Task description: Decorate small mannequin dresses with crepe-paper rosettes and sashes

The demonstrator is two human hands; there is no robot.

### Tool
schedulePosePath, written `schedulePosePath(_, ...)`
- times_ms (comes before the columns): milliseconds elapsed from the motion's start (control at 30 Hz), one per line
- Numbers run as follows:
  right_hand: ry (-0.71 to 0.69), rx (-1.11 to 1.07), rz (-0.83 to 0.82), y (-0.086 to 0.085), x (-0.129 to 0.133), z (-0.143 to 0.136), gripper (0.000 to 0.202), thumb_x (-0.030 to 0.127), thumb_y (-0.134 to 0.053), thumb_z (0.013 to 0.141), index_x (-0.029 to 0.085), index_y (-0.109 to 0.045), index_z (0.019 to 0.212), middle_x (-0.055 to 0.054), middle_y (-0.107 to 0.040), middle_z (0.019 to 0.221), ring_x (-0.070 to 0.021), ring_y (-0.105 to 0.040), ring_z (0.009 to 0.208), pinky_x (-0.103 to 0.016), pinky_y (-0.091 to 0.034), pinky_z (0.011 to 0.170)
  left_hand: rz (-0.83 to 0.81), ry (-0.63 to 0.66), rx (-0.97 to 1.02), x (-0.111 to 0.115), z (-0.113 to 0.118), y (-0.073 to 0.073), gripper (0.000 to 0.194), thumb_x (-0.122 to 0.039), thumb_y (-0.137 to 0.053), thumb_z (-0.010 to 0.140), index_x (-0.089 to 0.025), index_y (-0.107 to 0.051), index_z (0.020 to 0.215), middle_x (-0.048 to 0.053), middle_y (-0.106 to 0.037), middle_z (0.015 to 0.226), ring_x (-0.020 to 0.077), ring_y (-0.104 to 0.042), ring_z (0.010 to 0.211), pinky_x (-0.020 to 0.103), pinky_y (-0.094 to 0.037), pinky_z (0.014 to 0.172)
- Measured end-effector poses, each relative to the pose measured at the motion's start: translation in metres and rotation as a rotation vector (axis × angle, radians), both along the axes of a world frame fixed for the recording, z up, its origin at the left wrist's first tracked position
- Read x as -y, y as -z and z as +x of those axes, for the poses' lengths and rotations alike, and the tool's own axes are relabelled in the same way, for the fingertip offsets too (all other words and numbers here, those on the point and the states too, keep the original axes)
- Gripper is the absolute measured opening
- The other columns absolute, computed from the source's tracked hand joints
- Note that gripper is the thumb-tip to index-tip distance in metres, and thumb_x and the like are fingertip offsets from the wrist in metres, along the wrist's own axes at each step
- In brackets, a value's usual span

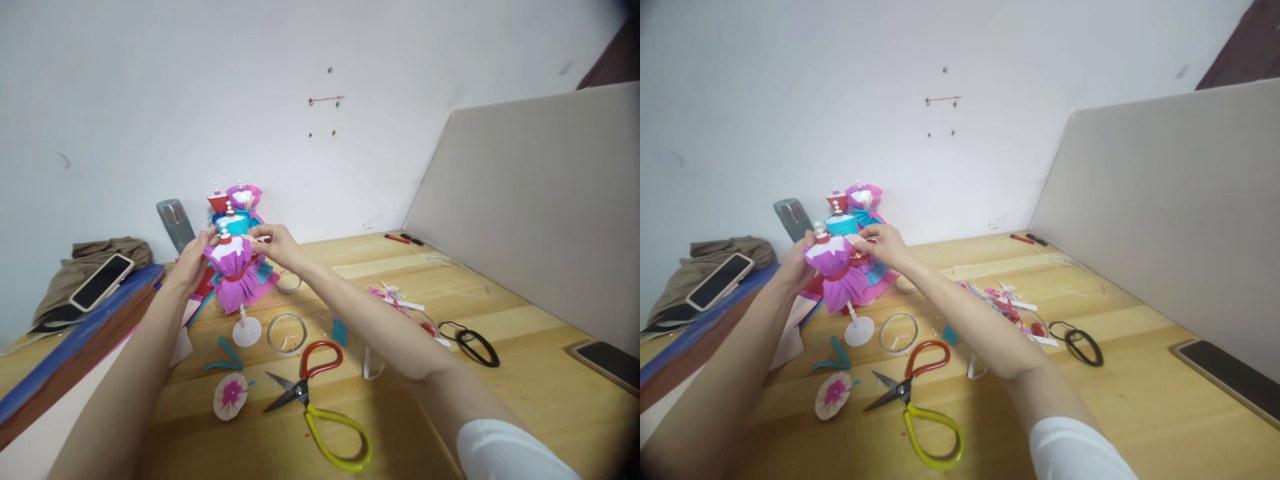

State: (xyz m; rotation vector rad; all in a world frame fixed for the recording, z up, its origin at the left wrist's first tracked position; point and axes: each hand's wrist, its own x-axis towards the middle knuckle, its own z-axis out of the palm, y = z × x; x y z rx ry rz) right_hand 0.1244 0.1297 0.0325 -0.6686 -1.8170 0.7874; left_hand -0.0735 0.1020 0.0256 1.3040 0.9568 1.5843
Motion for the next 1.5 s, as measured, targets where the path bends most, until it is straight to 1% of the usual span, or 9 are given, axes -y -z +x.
schedulePosePath(167, -0.005, -0.011, -0.036, -0.004, -0.003, 0.004, 0.009, 0.022, -0.068, 0.068, 0.014, -0.069, 0.071, 0.001, -0.068, 0.073, -0.0131, -0.061, 0.074, -0.026, -0.044, 0.073, 0.02, 0.001, 0.032, 0.001, 0.002, 0.001, 0.038, -0.053, -0.066, 0.076, -0.018, -0.069, 0.089, 0.005, -0.071, 0.089, 0.0223, -0.064, 0.098, 0.026, -0.05, 0.079)
schedulePosePath(300, -0.003, 0.021, -0.035, -0.004, -0.008, 0.002, 0.011, 0.024, -0.069, 0.067, 0.014, -0.069, 0.071, 0.001, -0.068, 0.073, -0.0129, -0.061, 0.073, -0.025, -0.044, 0.072, 0.034, 0.036, 0.033, -0.001, 0.005, 0.003, 0.032, -0.048, -0.068, 0.076, -0.018, -0.069, 0.084, 0.003, -0.07, 0.08, 0.0203, -0.065, 0.086, 0.027, -0.05, 0.075)
schedulePosePath(467, 0.021, 0.081, 0.05, -0.005, -0.009, -0.001, 0.008, 0.022, -0.068, 0.069, 0.014, -0.069, 0.07, 0.001, -0.068, 0.073, -0.0124, -0.061, 0.072, -0.024, -0.042, 0.071, 0.014, 0.041, 0.075, 0.0, 0.008, 0.004, 0.027, -0.044, -0.071, 0.074, -0.018, -0.068, 0.077, 0.002, -0.069, 0.075, 0.0194, -0.064, 0.077, 0.027, -0.05, 0.071)
schedulePosePath(733, 0.141, 0.154, 0.12, -0.006, -0.008, -0.005, 0.005, 0.021, -0.067, 0.073, 0.016, -0.067, 0.072, 0.001, -0.069, 0.075, -0.0136, -0.061, 0.075, -0.024, -0.042, 0.07, 0.008, 0.014, 0.065, 0.0, 0.005, 0.01, 0.03, -0.046, -0.069, 0.075, -0.016, -0.069, 0.079, 0.004, -0.071, 0.076, 0.022, -0.066, 0.082, 0.029, -0.05, 0.072)
schedulePosePath(867, 0.179, 0.181, 0.152, -0.006, -0.006, -0.006, 0.007, 0.022, -0.067, 0.074, 0.017, -0.066, 0.07, 0.0, -0.069, 0.075, -0.0144, -0.062, 0.075, -0.026, -0.043, 0.072, 0.005, 0.043, 0.06, -0.001, 0.004, 0.01, 0.03, -0.046, -0.07, 0.074, -0.016, -0.068, 0.076, 0.004, -0.071, 0.074, 0.0235, -0.066, 0.086, 0.029, -0.051, 0.072)
schedulePosePath(1067, 0.269, 0.234, 0.2, -0.007, -0.003, -0.006, 0.007, 0.02, -0.067, 0.072, 0.018, -0.064, 0.066, -0.001, -0.068, 0.077, -0.017, -0.062, 0.078, -0.029, -0.044, 0.076, -0.006, 0.057, 0.063, 0.001, 0.005, 0.01, 0.031, -0.046, -0.07, 0.074, -0.015, -0.069, 0.081, 0.006, -0.072, 0.077, 0.0261, -0.067, 0.092, 0.032, -0.052, 0.077)
schedulePosePath(1200, 0.297, 0.266, 0.228, -0.007, -0.003, -0.008, 0.008, 0.02, -0.066, 0.072, 0.018, -0.062, 0.066, -0.001, -0.067, 0.078, -0.0176, -0.061, 0.079, -0.029, -0.044, 0.077, -0.018, 0.058, 0.097, 0.004, 0.009, 0.007, 0.038, -0.052, -0.069, 0.074, -0.014, -0.069, 0.079, 0.005, -0.071, 0.073, 0.0236, -0.067, 0.083, 0.03, -0.052, 0.072)
schedulePosePath(1367, 0.299, 0.259, 0.236, -0.004, -0.002, -0.009, 0.008, 0.02, -0.064, 0.075, 0.017, -0.061, 0.067, -0.003, -0.066, 0.078, -0.0179, -0.061, 0.081, -0.029, -0.044, 0.079, 0.015, 0.084, 0.127, 0.005, 0.009, 0.009, 0.037, -0.052, -0.069, 0.076, -0.016, -0.065, 0.068, 0.0, -0.065, 0.063, 0.0139, -0.059, 0.059, 0.024, -0.048, 0.058)
schedulePosePath(1500, 0.278, 0.234, 0.233, -0.003, 0.0, -0.009, 0.009, 0.019, -0.062, 0.075, 0.017, -0.061, 0.066, -0.002, -0.066, 0.077, -0.018, -0.061, 0.08, -0.029, -0.044, 0.079, 0.032, 0.089, 0.121, 0.005, 0.009, 0.01, 0.039, -0.053, -0.068, 0.076, -0.017, -0.06, 0.063, -0.001, -0.061, 0.058, 0.0128, -0.054, 0.054, 0.024, -0.045, 0.055)
